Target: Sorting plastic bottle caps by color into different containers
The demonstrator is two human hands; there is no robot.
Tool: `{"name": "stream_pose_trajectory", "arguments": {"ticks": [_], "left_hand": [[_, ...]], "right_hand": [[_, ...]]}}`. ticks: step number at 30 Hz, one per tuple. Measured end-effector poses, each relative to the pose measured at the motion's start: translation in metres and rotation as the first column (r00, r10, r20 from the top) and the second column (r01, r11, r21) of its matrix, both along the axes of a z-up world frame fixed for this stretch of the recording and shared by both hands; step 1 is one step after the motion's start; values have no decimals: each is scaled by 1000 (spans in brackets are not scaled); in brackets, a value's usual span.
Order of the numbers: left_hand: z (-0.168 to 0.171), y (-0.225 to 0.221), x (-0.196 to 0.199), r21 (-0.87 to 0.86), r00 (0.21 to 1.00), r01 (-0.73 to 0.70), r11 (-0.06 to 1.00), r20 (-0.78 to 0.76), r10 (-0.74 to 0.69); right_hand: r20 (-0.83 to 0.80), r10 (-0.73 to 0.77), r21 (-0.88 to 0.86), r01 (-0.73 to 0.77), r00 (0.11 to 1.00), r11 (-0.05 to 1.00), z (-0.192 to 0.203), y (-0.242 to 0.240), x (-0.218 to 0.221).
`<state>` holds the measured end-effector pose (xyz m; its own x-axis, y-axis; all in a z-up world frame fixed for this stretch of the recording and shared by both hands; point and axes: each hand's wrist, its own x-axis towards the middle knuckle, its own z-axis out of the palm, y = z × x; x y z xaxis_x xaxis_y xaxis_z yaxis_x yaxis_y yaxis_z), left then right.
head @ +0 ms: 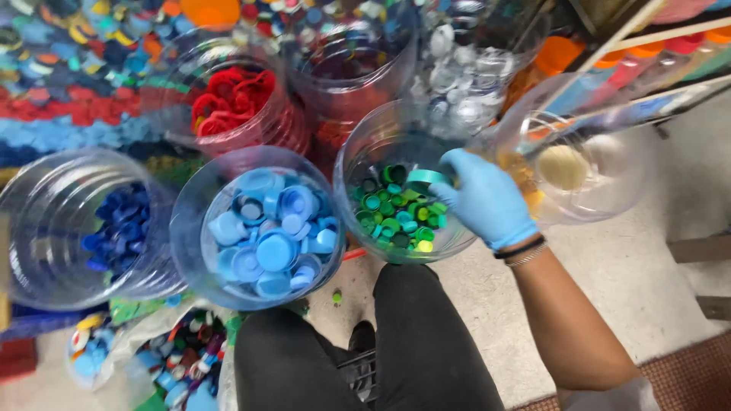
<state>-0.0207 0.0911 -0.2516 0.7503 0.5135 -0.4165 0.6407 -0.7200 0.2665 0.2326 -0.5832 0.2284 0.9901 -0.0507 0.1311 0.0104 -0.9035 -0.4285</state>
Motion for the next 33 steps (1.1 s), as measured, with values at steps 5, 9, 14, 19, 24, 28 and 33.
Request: {"name": "stream_pose_trajectory", "arguments": {"ticks": [5, 9, 14, 19, 24, 28, 33], "left_hand": [[4, 7, 10, 83, 943, 190, 978, -292, -158], [22, -7, 8, 63, 992, 15, 998, -126, -7], [65, -20, 24, -62, 987, -97, 993, 123, 104], [20, 0, 19, -246, 840, -154, 957, 478, 258], [29, 6, 17, -679, 789, -312, 665, 205, 580], [87, -1, 27, -953, 664, -272, 133, -86, 743], [161, -8, 34, -994, 648, -71, -86, -112, 754]], "right_hand": [[152, 46, 114, -64, 987, 991, 25, 18, -27], [82, 78, 252, -96, 994, 963, 54, 46, -52], [25, 246, 427, -233, 969, 874, 45, 100, -81], [-6, 606, 480, -530, 795, 699, 18, 194, -96], [-148, 769, 628, -541, 622, 559, -34, 298, -92], [-191, 858, 664, -581, 477, 471, -75, 379, -81], [-277, 914, 581, -706, 296, 404, -142, 455, -72]]}}
